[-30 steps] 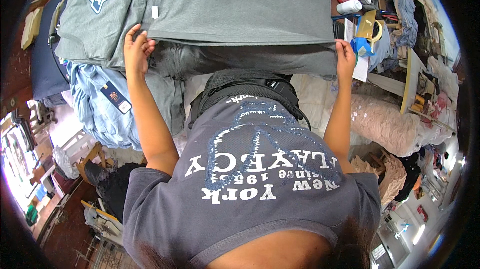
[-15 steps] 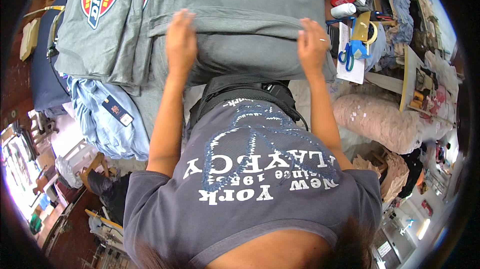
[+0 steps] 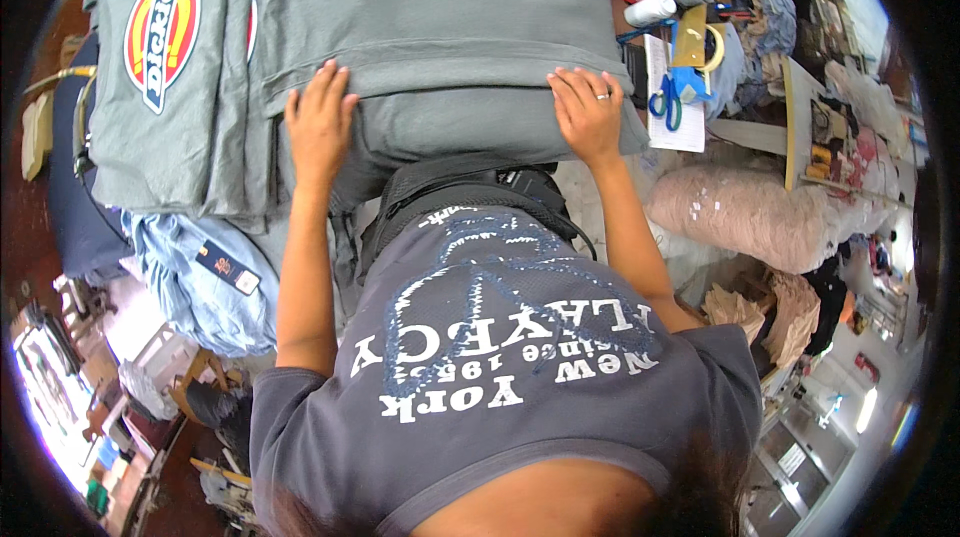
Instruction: The person inspects and folds a series of t-shirts by hand, checking the collar and hems, and using scissors to trim a loose thread on one shirt before placing them into a stack on a work table.
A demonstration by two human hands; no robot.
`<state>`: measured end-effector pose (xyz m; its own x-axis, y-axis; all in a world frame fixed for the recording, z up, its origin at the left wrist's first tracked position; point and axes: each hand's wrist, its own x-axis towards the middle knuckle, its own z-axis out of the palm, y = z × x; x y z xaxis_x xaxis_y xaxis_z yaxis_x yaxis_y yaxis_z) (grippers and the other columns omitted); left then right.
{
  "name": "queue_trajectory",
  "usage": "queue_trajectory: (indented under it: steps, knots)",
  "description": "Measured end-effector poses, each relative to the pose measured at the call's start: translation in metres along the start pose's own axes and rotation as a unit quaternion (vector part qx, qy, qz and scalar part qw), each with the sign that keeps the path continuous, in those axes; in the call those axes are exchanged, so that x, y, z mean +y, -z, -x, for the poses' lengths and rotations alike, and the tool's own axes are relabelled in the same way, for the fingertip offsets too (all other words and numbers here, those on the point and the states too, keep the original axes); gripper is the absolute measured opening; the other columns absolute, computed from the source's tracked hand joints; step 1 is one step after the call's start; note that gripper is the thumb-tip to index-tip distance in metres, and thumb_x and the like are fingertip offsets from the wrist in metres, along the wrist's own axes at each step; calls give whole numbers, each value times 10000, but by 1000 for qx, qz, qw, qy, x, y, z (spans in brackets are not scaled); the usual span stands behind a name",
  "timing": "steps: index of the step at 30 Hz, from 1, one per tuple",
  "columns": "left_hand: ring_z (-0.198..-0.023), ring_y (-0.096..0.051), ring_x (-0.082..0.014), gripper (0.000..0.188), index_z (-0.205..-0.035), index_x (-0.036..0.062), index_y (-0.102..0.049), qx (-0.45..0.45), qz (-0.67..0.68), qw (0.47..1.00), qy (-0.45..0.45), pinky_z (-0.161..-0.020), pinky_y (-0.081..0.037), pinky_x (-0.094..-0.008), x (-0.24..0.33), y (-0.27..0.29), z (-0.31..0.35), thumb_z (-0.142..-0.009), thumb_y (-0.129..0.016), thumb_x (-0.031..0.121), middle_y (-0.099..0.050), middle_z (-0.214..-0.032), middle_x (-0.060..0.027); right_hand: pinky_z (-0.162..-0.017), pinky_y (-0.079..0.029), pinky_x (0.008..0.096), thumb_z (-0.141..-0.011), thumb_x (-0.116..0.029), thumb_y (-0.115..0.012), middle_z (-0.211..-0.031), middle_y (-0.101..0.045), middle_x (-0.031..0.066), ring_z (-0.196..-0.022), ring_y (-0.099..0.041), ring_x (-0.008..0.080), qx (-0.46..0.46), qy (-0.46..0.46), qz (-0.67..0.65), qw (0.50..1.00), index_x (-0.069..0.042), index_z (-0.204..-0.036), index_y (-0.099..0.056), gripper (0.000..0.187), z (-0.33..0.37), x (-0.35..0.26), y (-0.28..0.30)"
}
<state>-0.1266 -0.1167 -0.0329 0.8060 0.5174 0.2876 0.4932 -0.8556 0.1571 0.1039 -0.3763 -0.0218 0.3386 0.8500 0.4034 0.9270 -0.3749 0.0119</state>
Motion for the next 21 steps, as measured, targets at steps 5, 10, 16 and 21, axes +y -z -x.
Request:
queue_trajectory:
  steps: [5,10,16,21]
  knots:
    - [-1013,-470,-196,270,-1077,143,-537,33,4,999,-16,-896,-313,-395,-36,16,-25,-811,-502,166,-536,-1062,-3,-814,-362,359,-751,-83,-542,-948,-591,24,-883,-525,192,81,-184,-83,976,-97,-907,-599,167,23,25,-3]
    - [-936,-489,-197,248,-1018,148,-543,15,-57,997,-57,-832,-337,-355,-57,30,-33,-774,-551,193,-535,-949,-22,-678,-436,319,-767,15,-454,-836,-606,104,-766,-567,235,206,-356,-220,884,-16,-865,-589,169,25,51,-4]
    - [-834,-493,-208,188,-884,111,-512,-63,-78,992,-81,-686,-351,-347,-66,34,-38,-759,-563,242,-497,-828,-31,-661,-456,329,-781,-114,-546,-892,-602,105,-794,-591,251,30,-203,-279,938,-76,-926,-594,157,-38,22,1]
    - [-839,-507,-233,189,-857,74,-482,-167,-70,960,-213,-718,-347,-342,-69,60,-48,-761,-563,215,-523,-824,-65,-660,-448,362,-748,-228,-608,-851,-604,143,-811,-583,288,-239,-129,-135,953,-76,-938,-580,245,-69,-5,-9]
